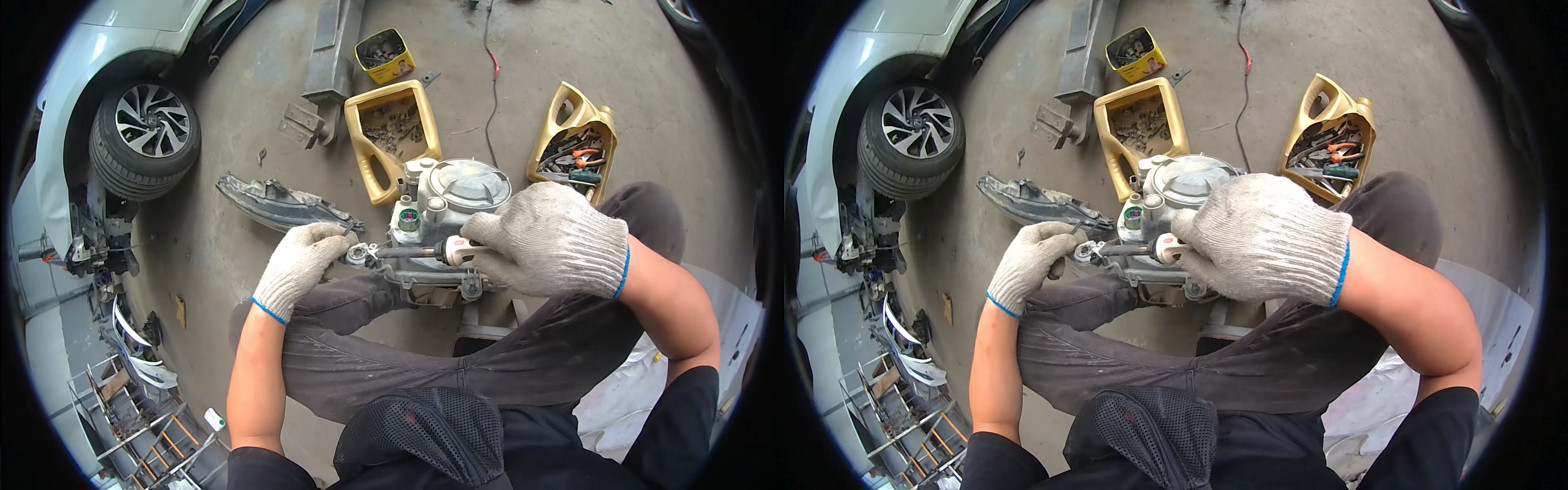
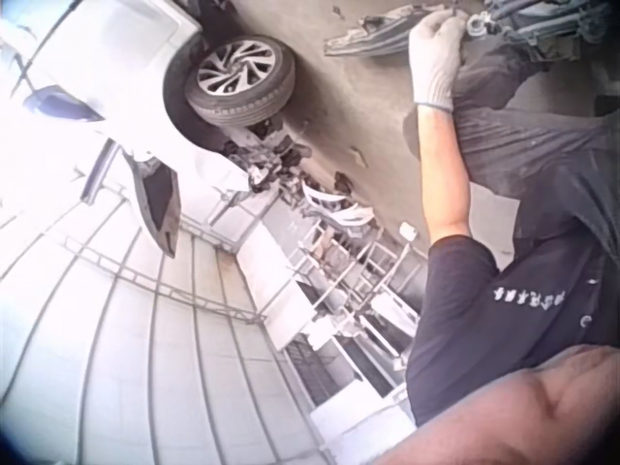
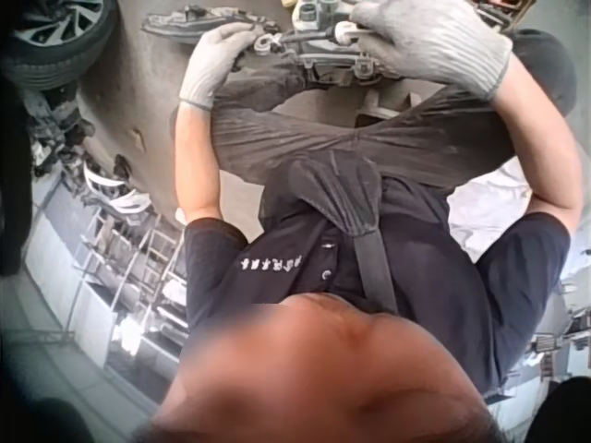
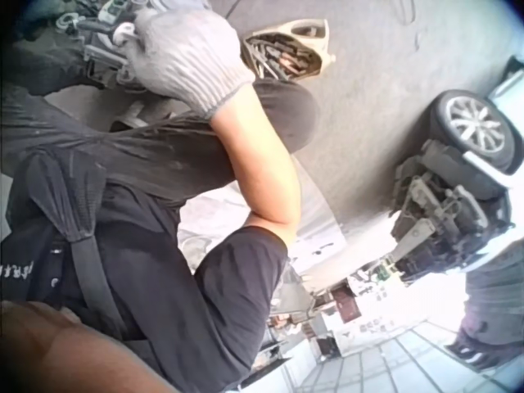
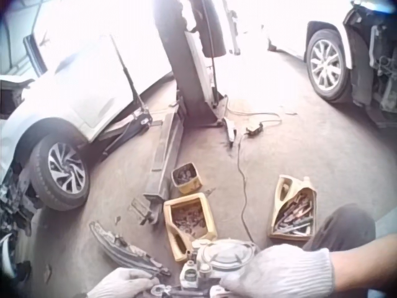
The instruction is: The person uses a power tool to remove bolts from a car part held on their lap. They then use a screwdriver to adjust components on the same part.
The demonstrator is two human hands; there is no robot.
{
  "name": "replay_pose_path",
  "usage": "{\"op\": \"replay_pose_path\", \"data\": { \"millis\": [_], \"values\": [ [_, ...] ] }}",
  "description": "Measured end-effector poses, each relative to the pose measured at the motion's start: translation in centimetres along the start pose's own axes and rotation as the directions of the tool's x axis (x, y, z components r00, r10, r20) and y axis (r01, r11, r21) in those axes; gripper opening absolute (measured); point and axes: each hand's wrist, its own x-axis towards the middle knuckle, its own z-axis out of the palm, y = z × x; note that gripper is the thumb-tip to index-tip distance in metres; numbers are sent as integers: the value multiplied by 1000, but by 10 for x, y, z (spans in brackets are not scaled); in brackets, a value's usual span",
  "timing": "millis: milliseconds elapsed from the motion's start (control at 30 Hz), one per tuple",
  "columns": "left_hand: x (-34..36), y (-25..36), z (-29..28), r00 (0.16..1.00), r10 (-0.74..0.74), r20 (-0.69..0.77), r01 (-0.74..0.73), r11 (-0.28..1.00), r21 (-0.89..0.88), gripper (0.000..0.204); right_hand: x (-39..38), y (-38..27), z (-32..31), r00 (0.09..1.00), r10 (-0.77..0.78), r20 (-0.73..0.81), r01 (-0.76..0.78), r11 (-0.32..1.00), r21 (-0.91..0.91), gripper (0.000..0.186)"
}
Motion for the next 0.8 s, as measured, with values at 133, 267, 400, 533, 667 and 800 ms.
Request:
{"op": "replay_pose_path", "data": {
  "millis": [133, 267, 400, 533, 667, 800],
  "values": [
    [-1, 2, -1, 1000, -6, 10, 6, 1000, 5, 31, 0, 0, 1, 1000, -25, -4, 25, 1000, -4, 36],
    [1, -3, -2, 1000, -1, 1, 1, 1000, 8, 31, 4, -3, -6, 999, -1, 45, 2, 1000, -10, 37],
    [2, -4, -1, 1000, 6, 2, -7, 1000, 2, 32, 5, -3, -4, 1000, -23, 19, 24, 999, -29, 36],
    [-1, 2, 2, 1000, 16, -3, -16, 999, -46, 27, 5, -4, -7, 1000, -6, 27, 7, 999, -39, 36],
    [-2, 3, 2, 1000, 5, -20, -6, 1000, -12, 27, 3, -1, -2, 996, -73, -40, 71, 995, -65, 35],
    [-1, 1, 2, 1000, 11, -20, -11, 1000, -7, 27, 5, -2, -4, 999, -43, -17, 42, 999, -31, 35]
  ]
}}
